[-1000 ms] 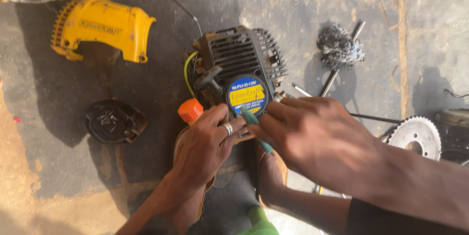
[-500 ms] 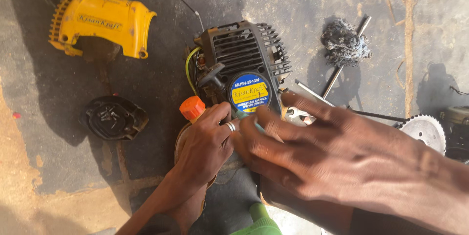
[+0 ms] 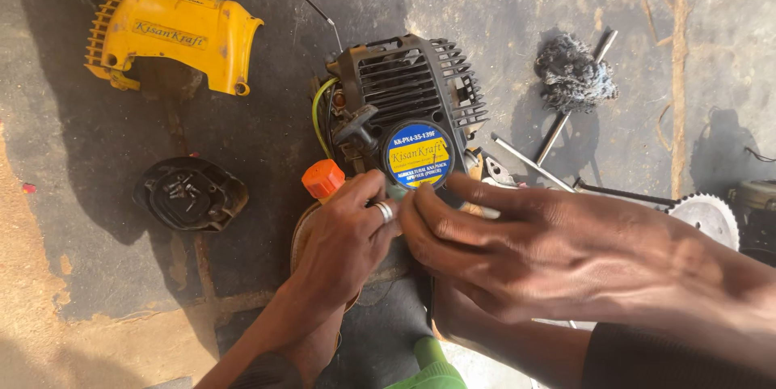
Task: The person places a black engine cylinder head onto a small engine block. They then use a screwdriver to tighten the screws securing the head to the engine.
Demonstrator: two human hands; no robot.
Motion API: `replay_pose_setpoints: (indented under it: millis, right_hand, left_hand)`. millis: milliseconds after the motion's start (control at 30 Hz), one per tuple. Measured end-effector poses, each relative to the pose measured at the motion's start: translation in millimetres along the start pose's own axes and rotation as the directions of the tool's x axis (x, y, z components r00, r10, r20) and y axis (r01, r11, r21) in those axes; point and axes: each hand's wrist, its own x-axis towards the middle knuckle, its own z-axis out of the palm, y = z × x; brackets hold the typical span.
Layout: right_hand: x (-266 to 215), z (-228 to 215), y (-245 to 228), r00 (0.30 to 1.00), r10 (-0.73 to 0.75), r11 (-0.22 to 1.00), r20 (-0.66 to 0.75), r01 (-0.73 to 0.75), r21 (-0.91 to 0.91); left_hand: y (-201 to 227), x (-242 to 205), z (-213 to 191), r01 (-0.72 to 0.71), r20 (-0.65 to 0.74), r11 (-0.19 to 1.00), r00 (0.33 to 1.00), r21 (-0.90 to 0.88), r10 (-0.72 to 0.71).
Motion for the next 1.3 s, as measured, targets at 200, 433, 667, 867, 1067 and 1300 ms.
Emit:
replay_pose_setpoints:
  millis: [200, 433, 667, 867, 1067, 1300]
  right_hand:
    - [21.2, 21.4, -17.9, 0.769, 0.356, 0.645, 0.530, -0.613, 0.456]
    - [6.2, -0.7, -9.4, 0.939, 0.341, 0.845, 0.044, -0.327, 0.424]
    - [2.1, 10.5, -2.0, 0.979, 0.064, 0.994, 0.194, -0.080, 0.075]
    - [18.5, 6.5, -9.5, 0.531, 0.331, 0.586, 0.780, -0.764, 0.271]
    - [-1.8, 0.0, 2.6, 0.982, 0.187, 0.969, 0.026, -0.189, 0.158]
    - [3.6, 23.5, -12.4, 0.963, 0.243, 0.951, 0.119, -0.261, 0.167]
  left_hand:
    - [0.9, 3.2, -0.9, -0.065, -0.009, 0.998, 0.998, -0.015, 0.065]
    - [-7.1, 0.0, 2.8, -0.011, 0.031, 1.000, 0.999, 0.021, 0.011]
    - [-1.5, 2.4, -0.4, -0.027, 0.011, 1.000, 1.000, -0.013, 0.027]
    - [2.4, 6.1, 0.4, 0.003, 0.004, 1.000, 1.000, 0.016, -0.003]
    - [-4.4, 4.4, 1.1, -0.008, 0.027, 1.000, 1.000, 0.016, 0.008]
    - [-1.8, 4.4, 2.2, 0.019, 0.013, 0.993, 1.000, -0.115, -0.018]
